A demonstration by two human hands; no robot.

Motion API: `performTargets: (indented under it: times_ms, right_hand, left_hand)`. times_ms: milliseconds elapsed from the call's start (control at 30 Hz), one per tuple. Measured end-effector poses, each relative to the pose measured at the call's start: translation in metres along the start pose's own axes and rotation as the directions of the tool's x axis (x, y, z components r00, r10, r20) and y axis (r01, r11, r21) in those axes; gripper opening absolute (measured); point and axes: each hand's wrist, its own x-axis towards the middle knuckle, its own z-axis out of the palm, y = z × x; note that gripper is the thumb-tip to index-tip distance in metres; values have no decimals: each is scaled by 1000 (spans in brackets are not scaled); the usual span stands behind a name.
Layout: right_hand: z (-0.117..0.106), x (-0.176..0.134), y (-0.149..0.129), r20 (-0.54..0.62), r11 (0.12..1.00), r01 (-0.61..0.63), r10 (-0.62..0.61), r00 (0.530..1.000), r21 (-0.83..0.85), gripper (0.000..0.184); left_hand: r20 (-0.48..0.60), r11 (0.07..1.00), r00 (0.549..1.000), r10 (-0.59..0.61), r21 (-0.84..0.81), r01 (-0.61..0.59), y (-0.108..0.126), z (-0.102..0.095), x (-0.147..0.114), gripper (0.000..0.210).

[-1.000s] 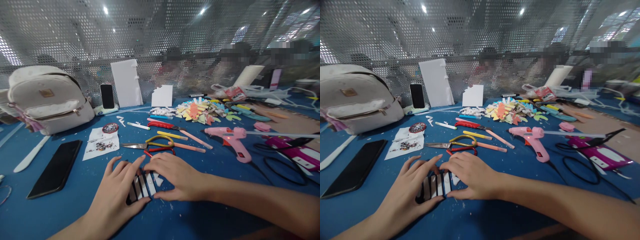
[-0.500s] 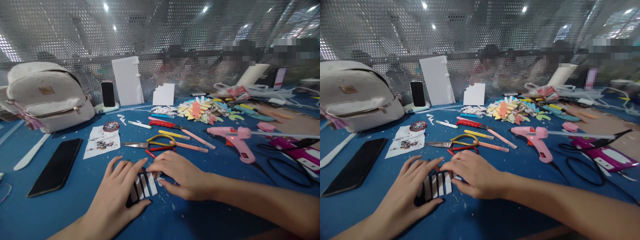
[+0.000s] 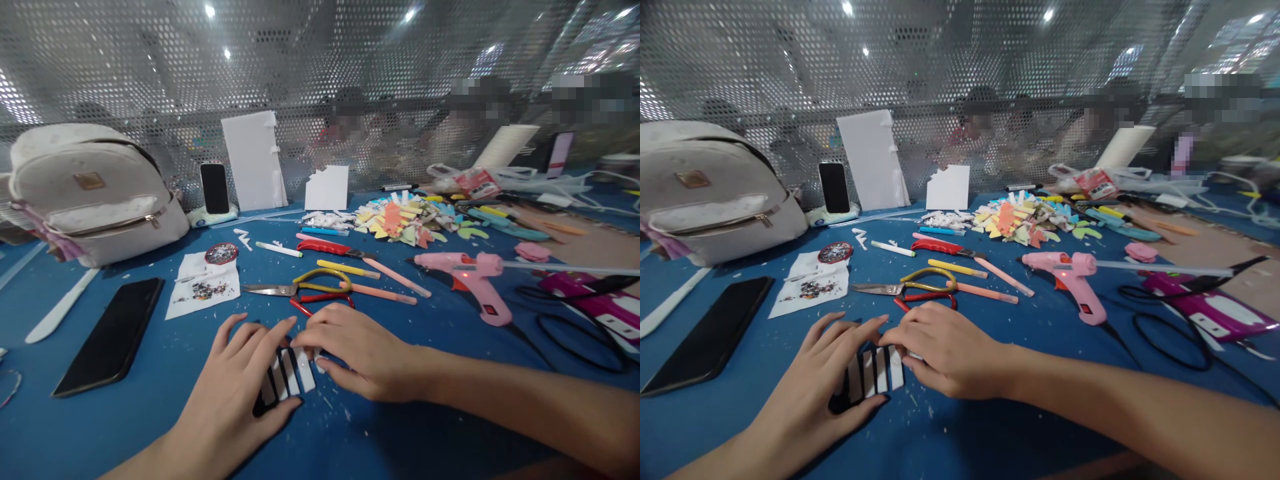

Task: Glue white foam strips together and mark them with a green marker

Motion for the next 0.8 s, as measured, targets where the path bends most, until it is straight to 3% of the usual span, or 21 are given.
performTargets:
  times_ms: [800]
  right_hand:
    - [3,-2,1,-13,998,50,-51,999,-45,29]
  left_hand:
    - [1,1000,1000,0,-24,0,1,-1,1,71]
